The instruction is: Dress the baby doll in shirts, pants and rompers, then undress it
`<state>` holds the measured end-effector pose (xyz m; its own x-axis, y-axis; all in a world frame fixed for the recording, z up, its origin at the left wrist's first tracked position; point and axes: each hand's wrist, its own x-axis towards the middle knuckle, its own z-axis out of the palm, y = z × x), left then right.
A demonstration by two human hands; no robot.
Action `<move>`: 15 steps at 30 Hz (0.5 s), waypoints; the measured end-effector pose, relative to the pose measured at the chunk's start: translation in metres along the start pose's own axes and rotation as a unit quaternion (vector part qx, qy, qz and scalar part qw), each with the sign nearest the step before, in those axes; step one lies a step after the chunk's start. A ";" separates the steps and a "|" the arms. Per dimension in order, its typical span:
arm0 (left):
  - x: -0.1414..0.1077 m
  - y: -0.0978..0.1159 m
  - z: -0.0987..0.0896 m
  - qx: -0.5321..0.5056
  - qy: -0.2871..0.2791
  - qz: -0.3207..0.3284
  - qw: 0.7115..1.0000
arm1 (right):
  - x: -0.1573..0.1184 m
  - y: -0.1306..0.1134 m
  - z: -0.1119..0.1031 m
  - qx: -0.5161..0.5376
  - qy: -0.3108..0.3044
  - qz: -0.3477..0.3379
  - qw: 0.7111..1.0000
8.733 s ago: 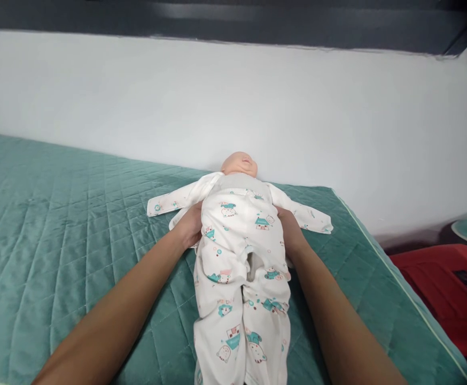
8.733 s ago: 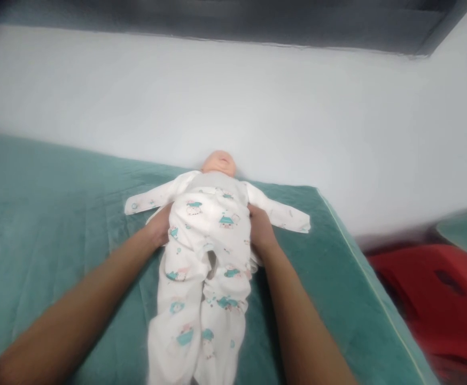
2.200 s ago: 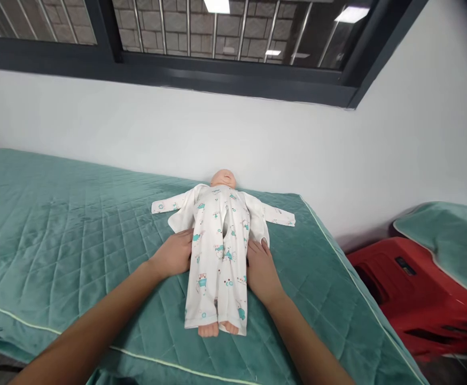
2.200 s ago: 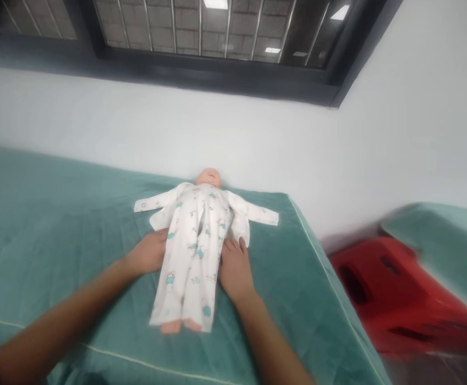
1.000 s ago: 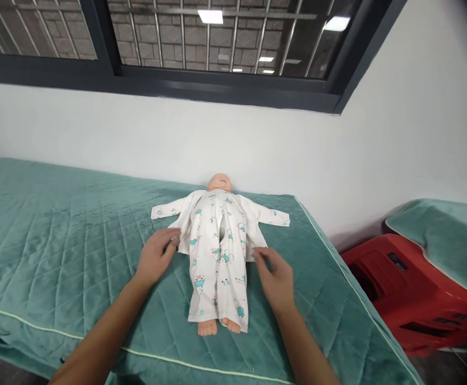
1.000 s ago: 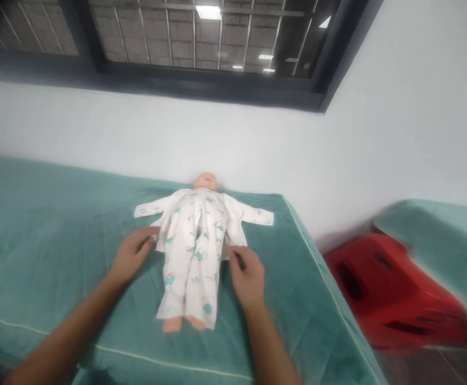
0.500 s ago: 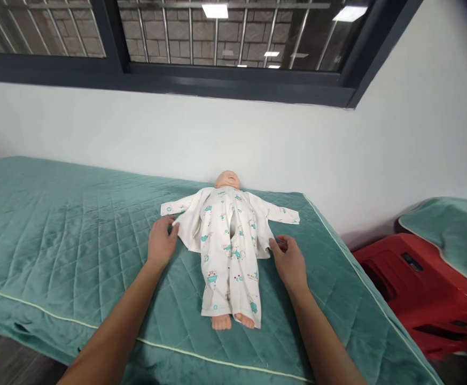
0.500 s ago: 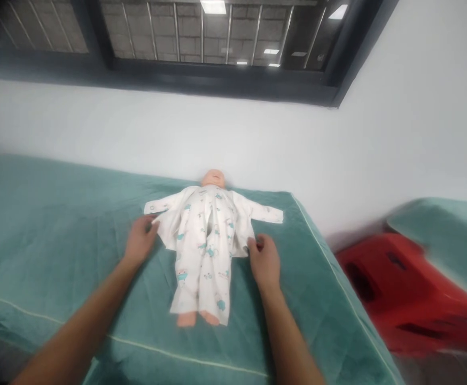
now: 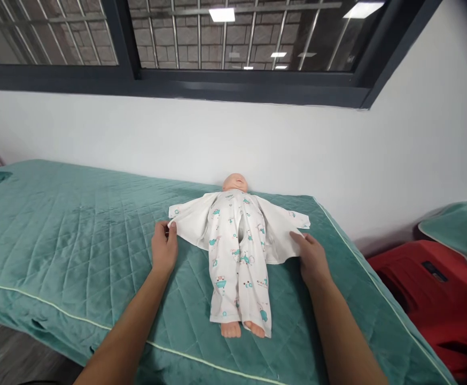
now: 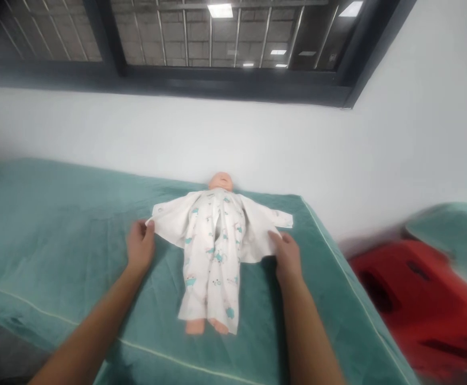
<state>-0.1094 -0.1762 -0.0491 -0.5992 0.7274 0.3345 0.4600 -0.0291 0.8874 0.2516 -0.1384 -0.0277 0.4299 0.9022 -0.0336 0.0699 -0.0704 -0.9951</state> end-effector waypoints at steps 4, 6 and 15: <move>-0.001 0.003 0.000 0.017 -0.018 0.006 1.000 | -0.005 -0.041 0.018 0.094 -0.061 -0.041 0.993; -0.001 0.003 0.001 0.027 -0.038 0.020 0.999 | -0.014 -0.067 0.030 -0.027 -0.120 -0.141 0.982; -0.001 0.036 0.003 -0.083 -0.089 0.022 0.992 | -0.047 -0.096 0.036 -0.259 -0.421 -0.163 0.854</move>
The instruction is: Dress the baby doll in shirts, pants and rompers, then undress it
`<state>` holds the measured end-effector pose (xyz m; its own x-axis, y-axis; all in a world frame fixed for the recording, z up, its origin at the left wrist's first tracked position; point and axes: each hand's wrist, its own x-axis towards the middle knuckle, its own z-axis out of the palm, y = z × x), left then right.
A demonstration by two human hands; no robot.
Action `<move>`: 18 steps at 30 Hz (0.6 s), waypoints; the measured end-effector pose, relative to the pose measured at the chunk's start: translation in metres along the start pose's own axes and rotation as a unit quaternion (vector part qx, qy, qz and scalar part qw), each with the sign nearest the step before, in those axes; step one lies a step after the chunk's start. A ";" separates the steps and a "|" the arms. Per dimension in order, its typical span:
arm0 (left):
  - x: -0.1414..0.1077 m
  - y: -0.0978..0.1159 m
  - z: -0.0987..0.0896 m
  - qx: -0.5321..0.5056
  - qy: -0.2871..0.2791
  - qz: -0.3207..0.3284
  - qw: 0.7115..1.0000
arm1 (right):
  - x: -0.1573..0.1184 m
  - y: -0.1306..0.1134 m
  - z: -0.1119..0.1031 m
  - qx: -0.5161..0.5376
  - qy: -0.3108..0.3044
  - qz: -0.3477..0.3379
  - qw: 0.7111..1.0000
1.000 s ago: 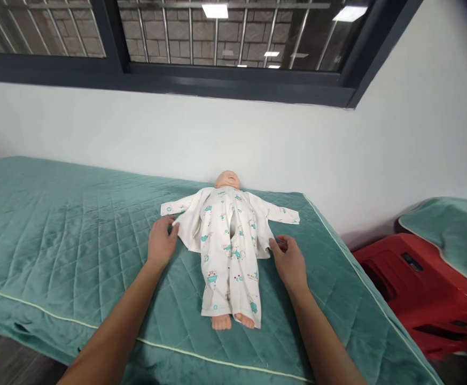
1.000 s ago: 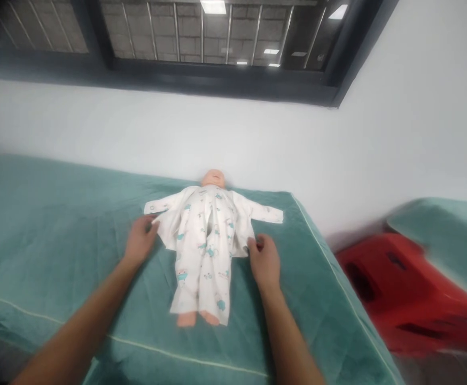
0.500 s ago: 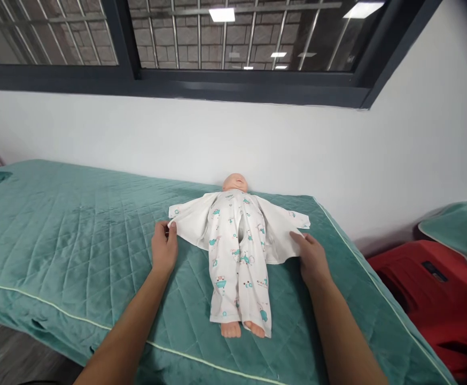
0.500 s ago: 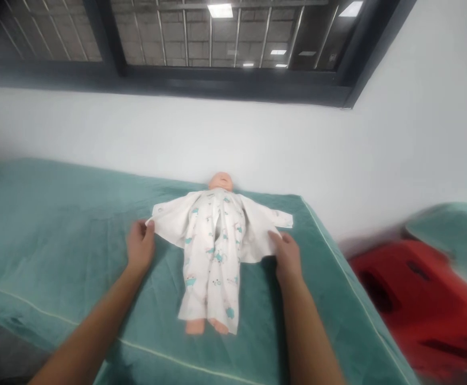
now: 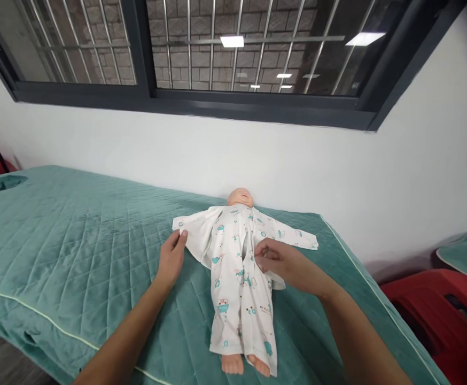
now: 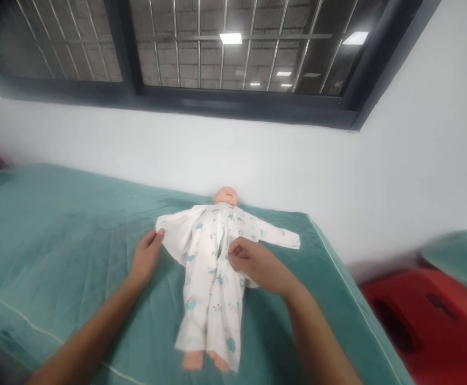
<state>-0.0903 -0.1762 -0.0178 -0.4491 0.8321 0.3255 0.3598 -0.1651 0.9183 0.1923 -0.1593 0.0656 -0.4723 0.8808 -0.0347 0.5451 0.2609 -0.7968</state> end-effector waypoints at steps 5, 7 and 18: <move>-0.019 0.040 0.031 0.045 -0.130 0.308 0.941 | 0.027 0.017 -0.007 0.062 0.147 0.017 0.987; -0.024 0.044 0.044 0.070 -0.202 0.449 0.867 | 0.044 0.022 -0.013 0.037 0.200 0.031 0.979; 0.066 0.033 0.094 0.096 -0.139 0.071 0.983 | 0.136 0.024 0.000 -0.192 0.275 0.134 0.933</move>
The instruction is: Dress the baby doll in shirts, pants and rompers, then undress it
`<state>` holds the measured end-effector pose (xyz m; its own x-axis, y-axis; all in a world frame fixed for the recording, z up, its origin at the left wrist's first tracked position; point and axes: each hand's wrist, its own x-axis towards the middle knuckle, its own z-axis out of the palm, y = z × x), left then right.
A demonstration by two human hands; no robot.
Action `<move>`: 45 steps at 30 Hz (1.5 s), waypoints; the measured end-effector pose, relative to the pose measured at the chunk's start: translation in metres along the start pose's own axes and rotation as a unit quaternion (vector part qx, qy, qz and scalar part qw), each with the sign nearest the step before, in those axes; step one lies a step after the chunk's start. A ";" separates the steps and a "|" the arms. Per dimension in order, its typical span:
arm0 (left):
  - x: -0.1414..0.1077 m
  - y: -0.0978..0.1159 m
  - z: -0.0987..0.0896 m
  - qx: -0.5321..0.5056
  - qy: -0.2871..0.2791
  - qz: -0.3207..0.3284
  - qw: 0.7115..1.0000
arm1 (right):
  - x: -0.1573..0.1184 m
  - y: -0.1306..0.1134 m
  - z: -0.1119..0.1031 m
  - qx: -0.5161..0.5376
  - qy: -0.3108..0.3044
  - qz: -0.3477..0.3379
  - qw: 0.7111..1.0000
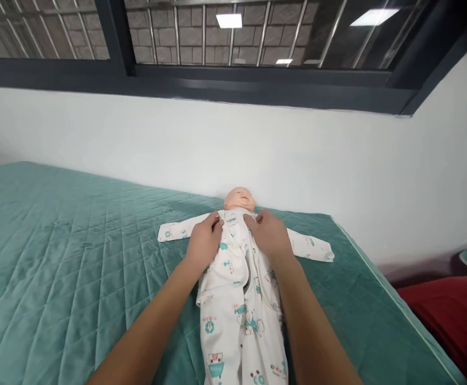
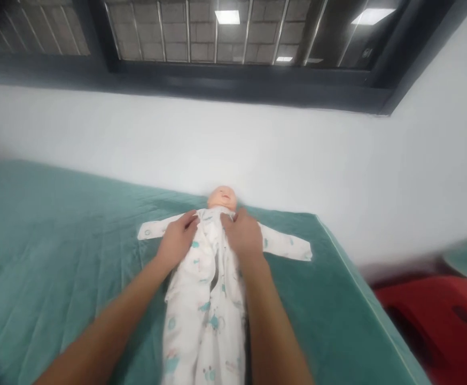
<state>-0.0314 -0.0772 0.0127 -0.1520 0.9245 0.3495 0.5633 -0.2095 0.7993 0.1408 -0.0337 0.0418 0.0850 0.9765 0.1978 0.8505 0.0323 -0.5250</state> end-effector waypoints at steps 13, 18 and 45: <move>0.057 0.015 0.020 -0.087 -0.106 -0.046 0.990 | 0.007 0.017 0.006 0.115 -0.006 0.006 0.993; 0.060 0.016 0.023 -0.050 -0.135 -0.032 0.989 | 0.016 0.024 -0.001 0.163 -0.060 0.015 0.985; 0.051 0.017 0.035 -0.158 -0.038 -0.028 0.986 | 0.017 0.008 0.008 0.341 -0.024 -0.045 0.939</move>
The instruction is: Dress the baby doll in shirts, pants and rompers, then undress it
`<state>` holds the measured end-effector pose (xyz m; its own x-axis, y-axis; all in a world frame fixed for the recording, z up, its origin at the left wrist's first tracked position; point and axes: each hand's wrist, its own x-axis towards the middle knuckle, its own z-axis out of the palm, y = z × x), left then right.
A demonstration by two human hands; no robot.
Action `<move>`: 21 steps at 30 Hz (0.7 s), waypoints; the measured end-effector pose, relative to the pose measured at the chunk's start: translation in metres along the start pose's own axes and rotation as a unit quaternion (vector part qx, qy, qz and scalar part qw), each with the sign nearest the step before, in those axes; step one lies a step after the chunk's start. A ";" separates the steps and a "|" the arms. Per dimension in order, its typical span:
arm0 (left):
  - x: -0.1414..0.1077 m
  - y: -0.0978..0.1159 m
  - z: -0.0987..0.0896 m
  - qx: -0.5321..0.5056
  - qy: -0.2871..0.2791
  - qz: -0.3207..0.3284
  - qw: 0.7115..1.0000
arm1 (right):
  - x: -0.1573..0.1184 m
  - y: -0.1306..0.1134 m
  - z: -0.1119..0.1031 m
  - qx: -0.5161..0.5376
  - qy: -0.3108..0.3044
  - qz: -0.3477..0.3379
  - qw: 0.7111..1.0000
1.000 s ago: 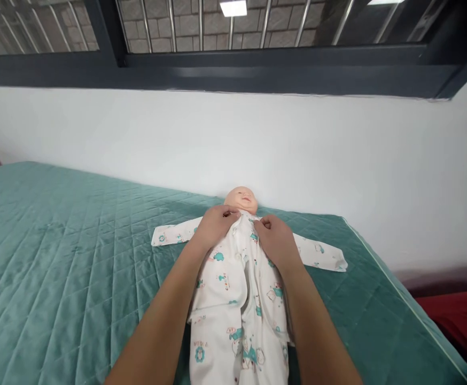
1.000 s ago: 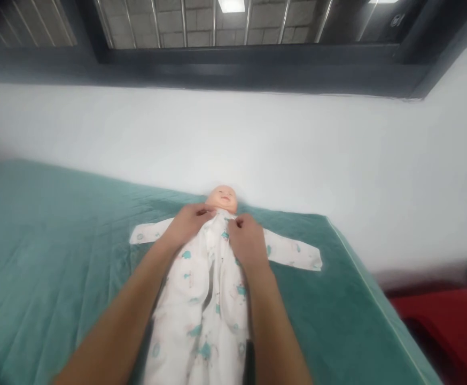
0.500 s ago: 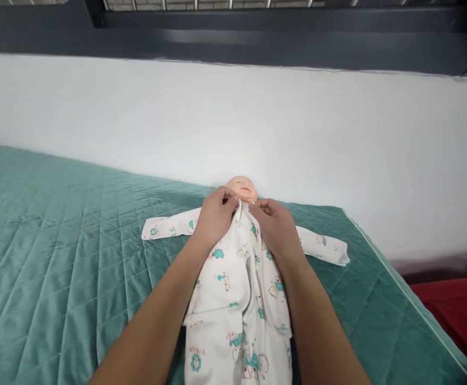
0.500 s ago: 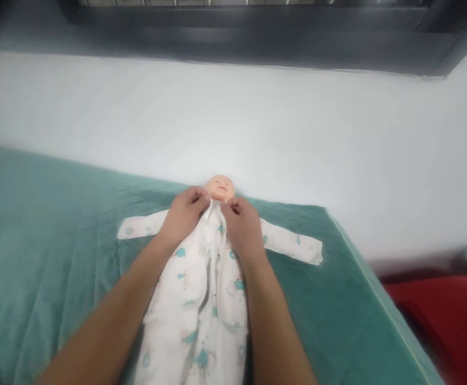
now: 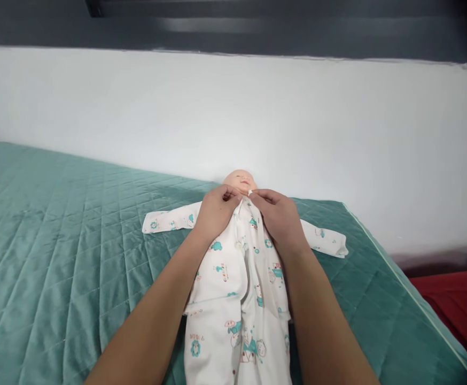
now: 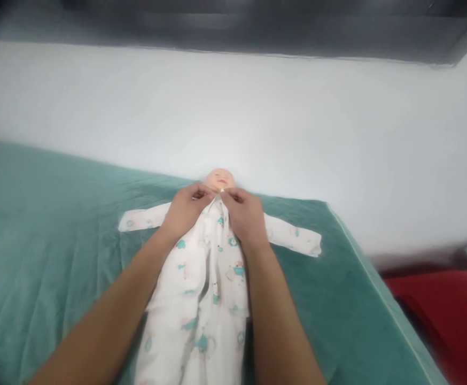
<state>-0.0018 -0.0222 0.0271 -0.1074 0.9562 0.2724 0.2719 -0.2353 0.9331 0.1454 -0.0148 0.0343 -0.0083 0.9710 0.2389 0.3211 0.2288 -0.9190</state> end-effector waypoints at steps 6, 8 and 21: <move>0.000 -0.002 0.001 -0.019 -0.010 0.000 1.000 | -0.003 0.002 0.005 0.009 -0.037 -0.016 0.999; 0.002 -0.005 0.000 -0.024 -0.006 -0.001 1.000 | -0.003 0.004 0.005 0.007 -0.046 -0.007 0.999; 0.003 -0.006 -0.010 -0.158 -0.069 -0.096 0.980 | -0.004 0.001 0.004 -0.093 -0.078 0.042 0.992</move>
<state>-0.0133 -0.0196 0.0247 0.0079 0.9974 0.0712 -0.0525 -0.0707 0.9961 0.1416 -0.0186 0.0312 -0.1162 0.9883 0.0990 0.4955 0.1440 -0.8566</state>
